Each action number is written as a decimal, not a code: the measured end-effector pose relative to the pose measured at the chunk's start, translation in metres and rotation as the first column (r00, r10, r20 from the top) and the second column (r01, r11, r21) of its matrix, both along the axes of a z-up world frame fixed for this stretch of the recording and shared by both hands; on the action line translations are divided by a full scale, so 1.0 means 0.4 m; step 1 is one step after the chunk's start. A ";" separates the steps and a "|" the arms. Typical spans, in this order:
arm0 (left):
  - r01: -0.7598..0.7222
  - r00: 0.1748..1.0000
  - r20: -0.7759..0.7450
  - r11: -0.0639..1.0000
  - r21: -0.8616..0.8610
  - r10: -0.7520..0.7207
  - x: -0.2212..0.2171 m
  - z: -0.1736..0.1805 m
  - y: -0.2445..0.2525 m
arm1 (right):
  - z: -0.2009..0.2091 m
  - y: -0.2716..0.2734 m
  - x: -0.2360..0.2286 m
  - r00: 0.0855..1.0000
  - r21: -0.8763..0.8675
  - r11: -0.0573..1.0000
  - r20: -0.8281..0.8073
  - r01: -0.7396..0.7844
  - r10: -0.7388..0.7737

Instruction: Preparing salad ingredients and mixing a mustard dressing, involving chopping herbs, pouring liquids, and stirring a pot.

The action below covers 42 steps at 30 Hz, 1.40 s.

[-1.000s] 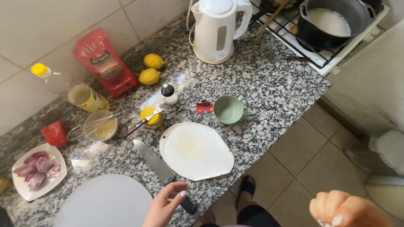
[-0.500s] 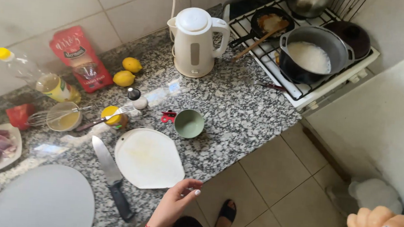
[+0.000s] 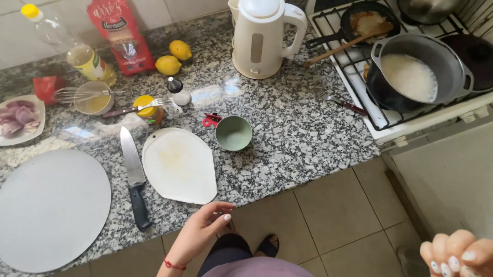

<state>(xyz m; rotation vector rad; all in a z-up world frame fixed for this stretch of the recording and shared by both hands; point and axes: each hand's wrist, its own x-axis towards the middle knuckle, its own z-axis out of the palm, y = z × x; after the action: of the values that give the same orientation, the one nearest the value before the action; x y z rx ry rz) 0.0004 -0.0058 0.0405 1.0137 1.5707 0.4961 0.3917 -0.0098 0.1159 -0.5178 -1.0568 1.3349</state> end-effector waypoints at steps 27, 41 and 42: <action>-0.439 0.897 0.005 0.888 0.133 0.443 -0.067 -0.004 -0.116 | -0.363 0.286 0.142 0.881 0.223 0.872 -0.092 -0.436 0.464; -0.554 0.831 -0.033 0.832 0.035 0.555 -0.257 0.032 -0.160 | -0.176 0.446 -0.311 0.812 0.140 0.806 -0.024 -0.575 0.583; -0.575 0.817 -0.046 0.818 0.025 0.575 -0.275 0.027 -0.162 | -0.157 0.449 -0.356 0.817 0.146 0.809 -0.010 -0.569 0.576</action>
<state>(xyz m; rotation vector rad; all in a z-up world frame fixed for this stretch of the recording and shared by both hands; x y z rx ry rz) -0.1098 -0.0705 0.0513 0.5362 1.9235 0.8989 0.2495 0.1699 0.0530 -0.0423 -1.3086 1.7749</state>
